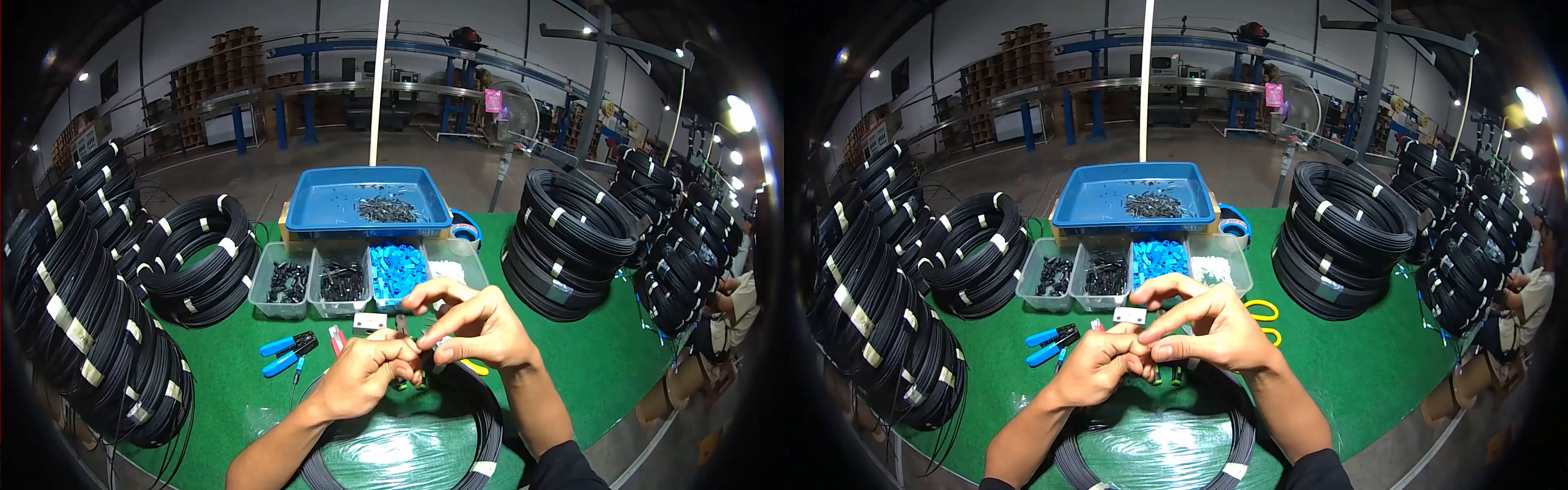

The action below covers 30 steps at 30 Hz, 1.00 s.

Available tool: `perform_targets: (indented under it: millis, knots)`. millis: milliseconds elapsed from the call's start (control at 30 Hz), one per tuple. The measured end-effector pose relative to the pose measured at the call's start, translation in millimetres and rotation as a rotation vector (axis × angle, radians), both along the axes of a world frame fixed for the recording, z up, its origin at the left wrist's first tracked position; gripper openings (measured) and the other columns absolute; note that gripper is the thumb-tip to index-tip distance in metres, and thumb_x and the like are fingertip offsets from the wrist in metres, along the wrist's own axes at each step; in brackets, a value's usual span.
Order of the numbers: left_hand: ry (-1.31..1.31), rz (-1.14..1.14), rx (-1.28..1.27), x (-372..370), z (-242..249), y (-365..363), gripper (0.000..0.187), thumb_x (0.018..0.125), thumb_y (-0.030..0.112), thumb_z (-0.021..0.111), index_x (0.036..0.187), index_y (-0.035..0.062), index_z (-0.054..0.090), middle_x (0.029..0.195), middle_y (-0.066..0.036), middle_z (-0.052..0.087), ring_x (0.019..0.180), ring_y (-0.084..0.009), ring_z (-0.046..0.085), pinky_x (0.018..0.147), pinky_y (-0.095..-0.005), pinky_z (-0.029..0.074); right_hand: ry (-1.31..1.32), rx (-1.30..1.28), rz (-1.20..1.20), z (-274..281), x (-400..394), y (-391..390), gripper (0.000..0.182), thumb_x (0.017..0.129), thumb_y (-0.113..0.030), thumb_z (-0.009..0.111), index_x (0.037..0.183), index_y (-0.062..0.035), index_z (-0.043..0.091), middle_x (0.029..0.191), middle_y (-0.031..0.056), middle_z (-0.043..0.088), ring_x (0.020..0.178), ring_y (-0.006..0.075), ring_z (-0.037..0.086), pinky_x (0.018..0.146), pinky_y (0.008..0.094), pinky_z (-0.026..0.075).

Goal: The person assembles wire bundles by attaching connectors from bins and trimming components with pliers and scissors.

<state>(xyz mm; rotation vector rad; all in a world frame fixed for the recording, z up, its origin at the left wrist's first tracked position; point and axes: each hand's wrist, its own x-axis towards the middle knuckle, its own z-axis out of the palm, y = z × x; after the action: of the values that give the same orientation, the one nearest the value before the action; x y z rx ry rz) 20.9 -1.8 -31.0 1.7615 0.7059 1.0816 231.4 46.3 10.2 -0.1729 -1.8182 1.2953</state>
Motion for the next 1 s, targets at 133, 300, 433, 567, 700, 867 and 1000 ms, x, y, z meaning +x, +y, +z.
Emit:
perform_targets:
  millis: [133, 300, 433, 567, 700, 867, 1000]
  knots:
    - [0.063, -0.051, 0.137, 0.2, -5.2, 4.9, 0.017, 0.088, -0.006, 0.053, 0.087, 0.0009, 0.069, 0.084, -0.006, 0.071, 0.104, -0.0216, 0.060, 0.092, -0.0349, 0.048, 0.235, -0.220, 0.026, 1.0, 12.0, -0.8, 0.016, 0.076, -0.006, 0.081, 0.090, 0.0004, 0.078, 0.119, 0.0156, 0.064, 0.115, 0.0238, 0.055, 0.098, 0.0366, 0.041]
    - [-0.032, -0.119, 0.045, -4.6, -6.8, 6.2, 0.016, 0.088, -0.005, 0.053, 0.090, 0.0004, 0.069, 0.086, -0.005, 0.070, 0.105, -0.0212, 0.059, 0.093, -0.0341, 0.047, 0.160, -0.029, -0.050, 10.6, 18.1, -2.8, 0.030, 0.071, -0.010, 0.086, 0.099, -0.0011, 0.077, 0.120, 0.0141, 0.063, 0.114, 0.0230, 0.055, 0.100, 0.0385, 0.040]
    - [-0.025, -0.117, -0.026, -2.7, -2.0, -0.2, 0.015, 0.089, -0.005, 0.054, 0.090, 0.0001, 0.068, 0.086, -0.006, 0.069, 0.104, -0.0210, 0.058, 0.092, -0.0338, 0.048, -0.051, 0.017, -0.036, 6.9, 4.3, -5.5, 0.032, 0.068, -0.007, 0.088, 0.098, -0.0007, 0.078, 0.117, 0.0152, 0.065, 0.114, 0.0245, 0.058, 0.100, 0.0389, 0.042]
    - [0.037, -0.091, 0.015, -2.5, 0.2, 0.1, 0.015, 0.089, -0.004, 0.054, 0.088, 0.0004, 0.068, 0.085, -0.006, 0.070, 0.103, -0.0209, 0.058, 0.092, -0.0337, 0.047, 0.100, -0.109, -0.066, 4.3, 5.2, -9.9, 0.018, 0.072, -0.005, 0.084, 0.088, 0.0008, 0.078, 0.111, 0.0157, 0.067, 0.109, 0.0240, 0.058, 0.096, 0.0375, 0.044]
    - [0.000, -0.081, 0.128, -2.6, -4.0, 4.7, 0.014, 0.089, -0.003, 0.056, 0.086, 0.0006, 0.068, 0.083, -0.006, 0.070, 0.101, -0.0207, 0.059, 0.091, -0.0332, 0.046, 0.226, -0.095, -0.128, 8.1, 13.3, -8.2, 0.023, 0.074, -0.004, 0.083, 0.096, 0.0010, 0.077, 0.117, 0.0162, 0.062, 0.109, 0.0238, 0.057, 0.098, 0.0366, 0.043]
    - [0.048, -0.043, 0.024, -3.4, 6.9, -2.8, 0.013, 0.089, -0.002, 0.056, 0.085, 0.0003, 0.068, 0.083, -0.005, 0.070, 0.099, -0.0203, 0.060, 0.092, -0.0345, 0.046, -0.048, 0.050, -0.098, 3.8, 1.5, -7.1, 0.029, 0.069, -0.005, 0.087, 0.096, -0.0019, 0.078, 0.115, 0.0129, 0.064, 0.110, 0.0220, 0.058, 0.100, 0.0381, 0.042]
    - [0.070, -0.022, -0.039, -3.9, 6.1, -1.7, 0.011, 0.090, -0.003, 0.056, 0.086, -0.0003, 0.066, 0.082, -0.005, 0.069, 0.097, -0.0183, 0.061, 0.091, -0.0340, 0.047, 0.034, -0.105, -0.122, 5.2, 0.0, -13.9, 0.019, 0.072, -0.003, 0.084, 0.091, -0.0009, 0.079, 0.111, 0.0138, 0.065, 0.107, 0.0216, 0.059, 0.094, 0.0356, 0.045]
